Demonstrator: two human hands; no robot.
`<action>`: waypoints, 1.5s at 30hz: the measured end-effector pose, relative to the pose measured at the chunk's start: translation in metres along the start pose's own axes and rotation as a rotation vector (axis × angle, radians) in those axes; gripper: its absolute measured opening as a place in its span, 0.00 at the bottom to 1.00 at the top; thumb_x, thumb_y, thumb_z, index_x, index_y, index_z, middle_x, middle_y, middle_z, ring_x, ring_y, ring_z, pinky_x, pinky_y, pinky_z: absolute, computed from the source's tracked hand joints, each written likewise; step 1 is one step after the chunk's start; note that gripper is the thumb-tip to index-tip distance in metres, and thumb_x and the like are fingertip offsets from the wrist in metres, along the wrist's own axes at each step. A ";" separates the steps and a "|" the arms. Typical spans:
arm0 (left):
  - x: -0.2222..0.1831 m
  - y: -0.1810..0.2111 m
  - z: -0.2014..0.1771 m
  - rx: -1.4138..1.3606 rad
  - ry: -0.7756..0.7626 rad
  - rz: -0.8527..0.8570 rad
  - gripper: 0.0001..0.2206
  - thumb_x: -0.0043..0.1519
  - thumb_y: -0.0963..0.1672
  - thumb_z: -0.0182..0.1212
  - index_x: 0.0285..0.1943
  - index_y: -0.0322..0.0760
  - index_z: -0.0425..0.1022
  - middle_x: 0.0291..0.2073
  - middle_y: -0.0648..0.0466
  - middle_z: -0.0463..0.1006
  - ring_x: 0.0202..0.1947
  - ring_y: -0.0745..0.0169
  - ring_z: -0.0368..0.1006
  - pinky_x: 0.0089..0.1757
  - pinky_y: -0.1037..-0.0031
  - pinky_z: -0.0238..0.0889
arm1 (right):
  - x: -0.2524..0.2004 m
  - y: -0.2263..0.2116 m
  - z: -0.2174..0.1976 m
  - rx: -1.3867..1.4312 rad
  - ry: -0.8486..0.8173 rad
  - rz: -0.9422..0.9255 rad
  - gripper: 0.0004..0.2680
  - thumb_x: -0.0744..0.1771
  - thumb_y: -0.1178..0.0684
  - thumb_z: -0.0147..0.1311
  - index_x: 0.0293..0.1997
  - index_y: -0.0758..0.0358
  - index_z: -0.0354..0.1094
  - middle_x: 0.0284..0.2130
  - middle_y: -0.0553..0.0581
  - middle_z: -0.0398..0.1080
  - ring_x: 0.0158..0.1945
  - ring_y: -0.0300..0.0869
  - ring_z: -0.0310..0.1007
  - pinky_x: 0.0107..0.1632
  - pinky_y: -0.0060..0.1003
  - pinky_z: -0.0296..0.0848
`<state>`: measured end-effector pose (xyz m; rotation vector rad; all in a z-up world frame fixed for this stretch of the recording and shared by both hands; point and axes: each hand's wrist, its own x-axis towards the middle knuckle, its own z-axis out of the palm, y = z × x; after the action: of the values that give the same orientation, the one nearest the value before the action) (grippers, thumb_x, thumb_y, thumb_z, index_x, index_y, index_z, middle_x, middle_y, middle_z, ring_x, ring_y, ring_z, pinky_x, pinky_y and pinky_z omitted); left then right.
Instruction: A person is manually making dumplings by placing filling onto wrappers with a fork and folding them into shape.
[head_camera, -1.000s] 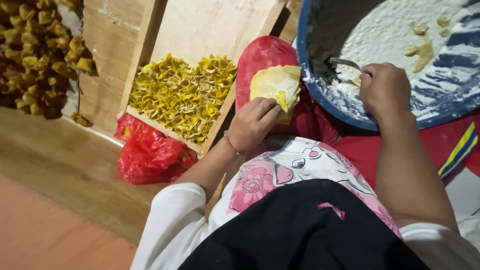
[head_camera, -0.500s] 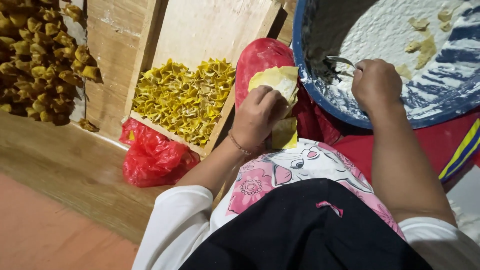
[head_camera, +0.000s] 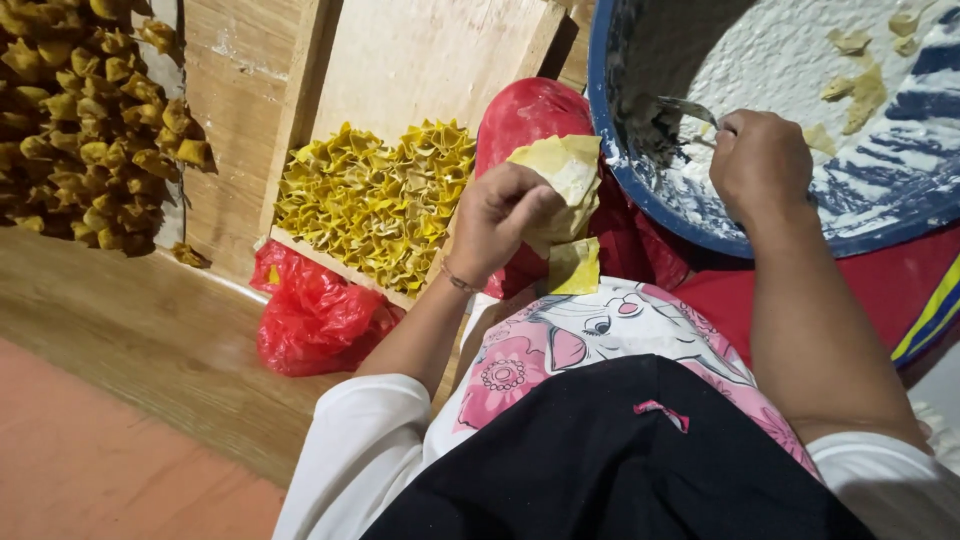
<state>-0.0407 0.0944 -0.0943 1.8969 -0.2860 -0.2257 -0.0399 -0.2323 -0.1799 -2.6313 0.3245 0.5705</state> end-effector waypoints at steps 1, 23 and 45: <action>0.002 0.001 -0.002 -0.001 -0.003 0.001 0.04 0.64 0.39 0.61 0.36 0.38 0.78 0.30 0.55 0.79 0.32 0.68 0.74 0.35 0.81 0.72 | 0.002 0.002 0.001 0.000 0.001 0.003 0.18 0.76 0.58 0.50 0.25 0.60 0.53 0.21 0.59 0.54 0.27 0.50 0.49 0.28 0.52 0.46; -0.012 -0.020 0.017 -0.512 0.189 -0.203 0.03 0.63 0.39 0.62 0.37 0.30 0.79 0.18 0.50 0.75 0.10 0.69 0.70 0.13 0.82 0.62 | -0.089 -0.143 -0.005 0.954 0.025 -0.318 0.03 0.67 0.61 0.62 0.43 0.67 0.74 0.28 0.61 0.74 0.31 0.40 0.74 0.31 0.34 0.74; -0.020 0.036 -0.006 -0.404 0.333 -0.043 0.05 0.64 0.41 0.65 0.36 0.33 0.81 0.19 0.56 0.75 0.23 0.75 0.70 0.28 0.81 0.67 | -0.120 -0.198 -0.033 1.181 -0.005 -0.263 0.06 0.64 0.58 0.68 0.37 0.66 0.75 0.21 0.46 0.69 0.28 0.29 0.62 0.34 0.24 0.65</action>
<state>-0.0609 0.0941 -0.0584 1.5091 0.0267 0.0084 -0.0742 -0.0568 -0.0291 -1.4891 0.2036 0.1759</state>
